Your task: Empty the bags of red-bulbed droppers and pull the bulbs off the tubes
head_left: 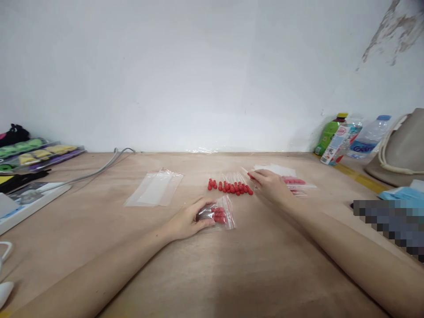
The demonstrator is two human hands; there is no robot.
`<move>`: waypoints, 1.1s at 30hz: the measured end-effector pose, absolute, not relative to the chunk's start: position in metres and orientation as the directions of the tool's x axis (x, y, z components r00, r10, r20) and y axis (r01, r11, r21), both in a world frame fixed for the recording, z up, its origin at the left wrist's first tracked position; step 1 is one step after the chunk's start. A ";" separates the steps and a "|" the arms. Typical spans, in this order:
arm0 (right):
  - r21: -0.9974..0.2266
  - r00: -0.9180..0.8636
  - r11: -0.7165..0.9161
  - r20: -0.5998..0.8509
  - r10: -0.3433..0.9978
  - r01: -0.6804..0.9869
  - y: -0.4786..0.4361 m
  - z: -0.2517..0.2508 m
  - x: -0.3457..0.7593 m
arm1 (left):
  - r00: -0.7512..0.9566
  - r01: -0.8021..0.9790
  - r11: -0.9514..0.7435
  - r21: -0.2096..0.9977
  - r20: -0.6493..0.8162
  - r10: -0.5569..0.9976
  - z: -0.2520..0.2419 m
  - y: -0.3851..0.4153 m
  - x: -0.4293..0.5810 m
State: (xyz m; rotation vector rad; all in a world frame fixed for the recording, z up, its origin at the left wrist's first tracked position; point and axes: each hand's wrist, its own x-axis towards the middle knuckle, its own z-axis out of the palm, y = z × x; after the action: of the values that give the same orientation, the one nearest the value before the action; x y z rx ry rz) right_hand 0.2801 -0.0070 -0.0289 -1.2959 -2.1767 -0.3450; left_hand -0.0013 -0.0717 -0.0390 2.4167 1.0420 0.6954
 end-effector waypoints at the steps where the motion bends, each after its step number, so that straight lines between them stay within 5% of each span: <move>1: -0.052 -0.375 0.483 0.560 0.739 0.874 -0.007 -0.032 0.279 | 0.594 0.549 -0.629 0.550 0.273 0.757 -0.039 -0.072 -0.001; 11: -0.057 -0.461 0.503 0.319 0.828 0.863 -0.012 -0.024 0.276 | 0.594 0.532 -0.630 0.566 0.280 0.754 -0.039 -0.071 -0.001; 18: -0.288 -0.372 0.614 0.586 0.720 0.735 -0.028 -0.024 0.261 | 0.591 0.532 -0.627 0.570 0.280 0.756 -0.039 -0.072 0.000; 25: -0.512 -0.598 0.696 0.374 0.708 0.503 -0.053 -0.032 0.231 | 0.596 0.540 -0.651 0.534 0.304 0.743 -0.037 -0.073 0.001; 33: -0.548 -0.639 0.683 0.312 0.703 0.483 -0.053 -0.032 0.222 | 0.612 0.510 -0.706 0.490 0.370 0.699 -0.038 -0.073 0.004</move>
State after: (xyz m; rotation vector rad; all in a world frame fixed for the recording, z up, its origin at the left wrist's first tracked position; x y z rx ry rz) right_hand 0.2219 -0.0534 -0.0317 -0.9133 -2.3858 0.5756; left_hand 0.0036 -0.0730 -0.0384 2.5036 0.9743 0.7845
